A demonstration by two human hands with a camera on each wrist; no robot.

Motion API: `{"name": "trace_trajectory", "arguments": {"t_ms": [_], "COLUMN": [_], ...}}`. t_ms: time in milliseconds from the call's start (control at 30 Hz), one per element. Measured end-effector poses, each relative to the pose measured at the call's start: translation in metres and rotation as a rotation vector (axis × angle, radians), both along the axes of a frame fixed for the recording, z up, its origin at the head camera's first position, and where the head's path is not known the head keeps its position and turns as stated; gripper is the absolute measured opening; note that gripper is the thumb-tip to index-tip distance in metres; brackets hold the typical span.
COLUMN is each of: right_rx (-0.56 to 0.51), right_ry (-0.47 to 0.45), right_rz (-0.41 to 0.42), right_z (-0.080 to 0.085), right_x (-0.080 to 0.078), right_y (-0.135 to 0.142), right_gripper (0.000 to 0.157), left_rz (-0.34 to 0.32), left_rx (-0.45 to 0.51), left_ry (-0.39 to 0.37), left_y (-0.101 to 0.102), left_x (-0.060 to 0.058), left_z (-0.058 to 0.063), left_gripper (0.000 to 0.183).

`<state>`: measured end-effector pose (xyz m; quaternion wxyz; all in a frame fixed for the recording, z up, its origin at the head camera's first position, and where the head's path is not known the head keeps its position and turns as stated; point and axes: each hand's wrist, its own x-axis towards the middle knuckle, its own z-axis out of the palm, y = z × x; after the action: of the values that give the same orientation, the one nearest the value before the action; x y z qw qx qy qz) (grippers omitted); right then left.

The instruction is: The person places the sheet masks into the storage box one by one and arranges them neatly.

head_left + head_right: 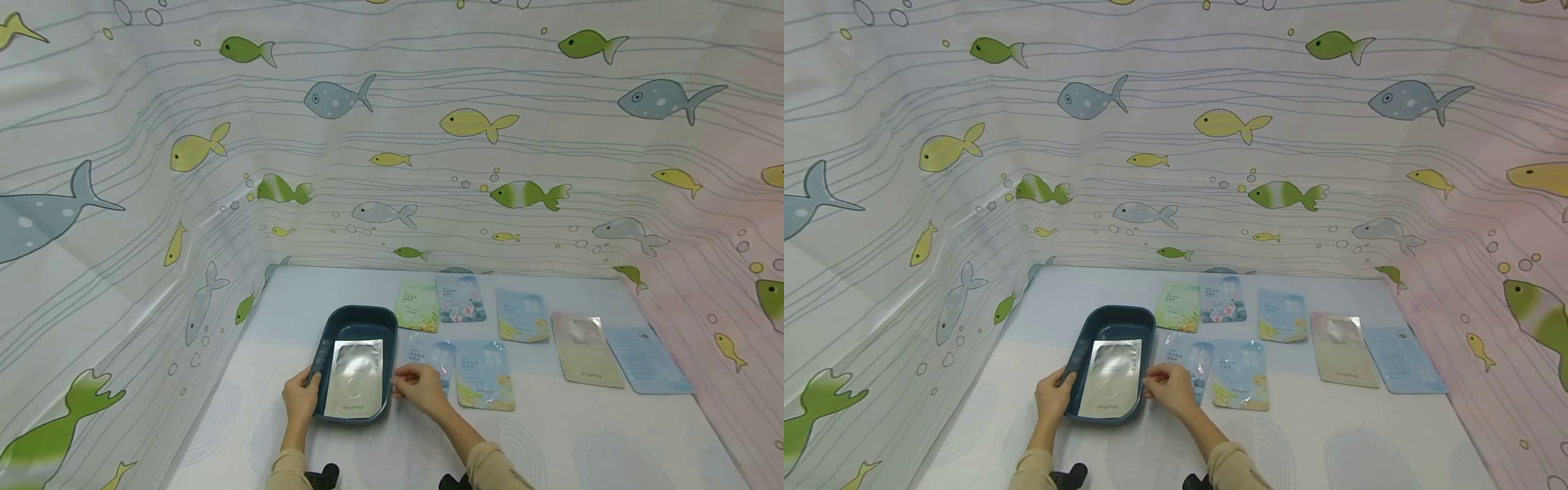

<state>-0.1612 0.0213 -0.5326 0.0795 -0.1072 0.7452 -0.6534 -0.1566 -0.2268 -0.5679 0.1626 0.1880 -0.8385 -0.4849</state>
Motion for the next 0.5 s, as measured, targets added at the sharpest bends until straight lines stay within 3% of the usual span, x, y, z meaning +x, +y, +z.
{"name": "trace_trajectory", "arguments": {"t_ms": [500], "right_rx": [0.134], "right_ry": [0.000], "right_rz": [-0.173], "right_z": [0.001], "right_x": [-0.007], "right_y": [0.062], "right_gripper": [0.023], "left_rz": [-0.002], "left_rx": [0.029], "left_ry": [-0.036], "left_y": [-0.001], "left_x": [0.001], "left_z": [0.002], "left_gripper": [0.029]}}
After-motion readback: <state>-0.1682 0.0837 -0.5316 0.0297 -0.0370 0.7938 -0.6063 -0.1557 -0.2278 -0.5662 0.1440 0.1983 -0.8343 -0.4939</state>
